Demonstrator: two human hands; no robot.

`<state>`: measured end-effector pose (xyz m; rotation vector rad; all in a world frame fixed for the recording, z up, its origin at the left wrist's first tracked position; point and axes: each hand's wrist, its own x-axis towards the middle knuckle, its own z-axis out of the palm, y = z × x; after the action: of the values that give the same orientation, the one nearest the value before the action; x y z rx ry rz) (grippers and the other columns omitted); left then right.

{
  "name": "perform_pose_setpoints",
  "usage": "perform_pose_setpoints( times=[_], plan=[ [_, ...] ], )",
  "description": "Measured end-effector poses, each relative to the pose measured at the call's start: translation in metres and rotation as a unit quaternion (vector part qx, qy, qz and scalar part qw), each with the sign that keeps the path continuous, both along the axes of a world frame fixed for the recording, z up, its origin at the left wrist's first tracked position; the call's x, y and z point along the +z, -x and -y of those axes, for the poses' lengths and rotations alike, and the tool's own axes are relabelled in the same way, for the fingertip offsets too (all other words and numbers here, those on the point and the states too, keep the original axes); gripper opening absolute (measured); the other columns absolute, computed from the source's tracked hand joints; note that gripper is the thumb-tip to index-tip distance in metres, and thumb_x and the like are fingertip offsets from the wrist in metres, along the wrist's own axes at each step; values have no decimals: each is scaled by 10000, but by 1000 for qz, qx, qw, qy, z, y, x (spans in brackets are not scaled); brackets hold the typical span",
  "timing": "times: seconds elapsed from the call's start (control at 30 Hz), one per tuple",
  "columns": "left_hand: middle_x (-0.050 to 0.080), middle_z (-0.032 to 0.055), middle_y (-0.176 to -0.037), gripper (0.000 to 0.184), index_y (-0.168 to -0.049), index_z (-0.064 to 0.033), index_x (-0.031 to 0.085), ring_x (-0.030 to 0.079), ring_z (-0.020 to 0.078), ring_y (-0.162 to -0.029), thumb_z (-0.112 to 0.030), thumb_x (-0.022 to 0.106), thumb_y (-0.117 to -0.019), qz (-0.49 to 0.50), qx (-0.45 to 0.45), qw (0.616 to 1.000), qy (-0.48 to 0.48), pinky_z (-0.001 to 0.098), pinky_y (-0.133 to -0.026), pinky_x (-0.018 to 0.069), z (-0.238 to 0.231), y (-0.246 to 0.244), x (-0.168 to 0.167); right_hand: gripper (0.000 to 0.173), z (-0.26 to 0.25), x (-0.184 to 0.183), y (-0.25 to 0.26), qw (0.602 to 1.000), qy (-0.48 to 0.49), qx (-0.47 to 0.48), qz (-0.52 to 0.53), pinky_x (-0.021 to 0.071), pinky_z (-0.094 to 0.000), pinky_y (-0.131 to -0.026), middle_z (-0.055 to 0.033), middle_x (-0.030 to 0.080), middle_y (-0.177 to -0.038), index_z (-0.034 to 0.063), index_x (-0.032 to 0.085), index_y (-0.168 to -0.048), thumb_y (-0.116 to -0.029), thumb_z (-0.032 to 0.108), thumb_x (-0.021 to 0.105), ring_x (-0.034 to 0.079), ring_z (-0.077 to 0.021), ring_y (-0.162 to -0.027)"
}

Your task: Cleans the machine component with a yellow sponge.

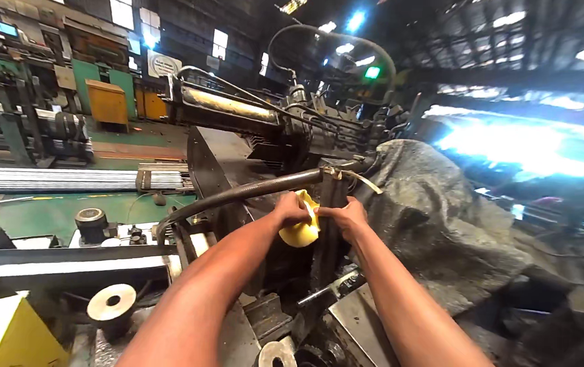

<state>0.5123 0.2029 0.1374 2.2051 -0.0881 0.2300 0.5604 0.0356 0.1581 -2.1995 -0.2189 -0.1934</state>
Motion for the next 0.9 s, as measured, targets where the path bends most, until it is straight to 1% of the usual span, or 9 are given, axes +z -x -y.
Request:
perform_pose_setpoints(
  times=[0.1,0.17,0.27,0.3,0.47,0.57,0.63,0.73,0.9],
  plan=[
    [690,230,-967,172,-960,56,728,641,341,-946,-107,749,-909,-20,-32,998,46,572,-882,492,2,-1,-10,835,2,0,2,1000,11,4,6,396,-676,-1000,-305,596,-1287,-9,542,-1379,-701,259,948,537,-465,-1230],
    [680,262,-1013,240,-1025,72,706,639,384,-989,-118,770,-891,-12,-31,999,-26,598,-898,486,3,3,1,847,2,2,3,1000,22,2,6,394,-675,-1001,-309,586,-1299,-10,525,-1395,-718,290,938,530,-467,-1238],
    [437,349,-1471,920,-1520,-33,405,485,508,-1328,-321,894,-796,-89,82,988,-92,664,-1059,421,16,27,27,855,3,7,3,999,46,2,-2,393,-674,-1008,-318,577,-1306,-23,505,-1403,-736,310,924,525,-471,-1247],
    [367,318,-1542,1062,-1565,-68,351,423,494,-1391,-415,923,-740,-115,132,980,-93,652,-1086,399,18,36,30,840,3,7,3,998,58,3,-4,397,-676,-1003,-320,584,-1295,-36,514,-1390,-743,315,920,531,-473,-1240],
    [355,302,-1552,1176,-1532,24,367,354,455,-1449,-628,867,-691,-142,205,957,-146,630,-1127,343,30,47,37,875,-6,17,2,997,79,-16,-8,423,-655,-994,-336,590,-1269,-88,532,-1342,-741,420,915,555,-471,-1216],
    [157,323,-1647,1413,-1620,-45,228,146,502,-1538,-769,853,-578,-161,191,953,-173,755,-1153,198,37,46,32,952,-12,19,2,994,105,-43,5,424,-660,-1008,-342,577,-1297,-68,483,-1393,-712,427,927,544,-488,-1246],
    [208,345,-1612,1283,-1596,-60,307,196,529,-1509,-726,842,-638,-149,190,950,-200,789,-1086,267,36,40,27,946,-13,21,3,993,108,-44,6,416,-662,-1008,-345,572,-1299,-64,477,-1399,-716,409,930,537,-494,-1247],
    [503,283,-1451,801,-1388,-68,605,433,469,-1391,-579,798,-803,-84,164,958,-220,697,-1052,378,22,32,21,929,-7,20,5,994,101,-31,9,422,-661,-996,-336,587,-1285,-61,477,-1413,-728,375,928,556,-484,-1223],
    [470,286,-1498,674,-1451,-170,583,434,505,-1379,-386,808,-854,-13,103,943,-317,729,-1062,351,18,8,3,909,-10,19,6,995,95,-32,2,431,-641,-990,-310,605,-1263,-56,498,-1386,-730,407,923,566,-460,-1209]
  ],
)
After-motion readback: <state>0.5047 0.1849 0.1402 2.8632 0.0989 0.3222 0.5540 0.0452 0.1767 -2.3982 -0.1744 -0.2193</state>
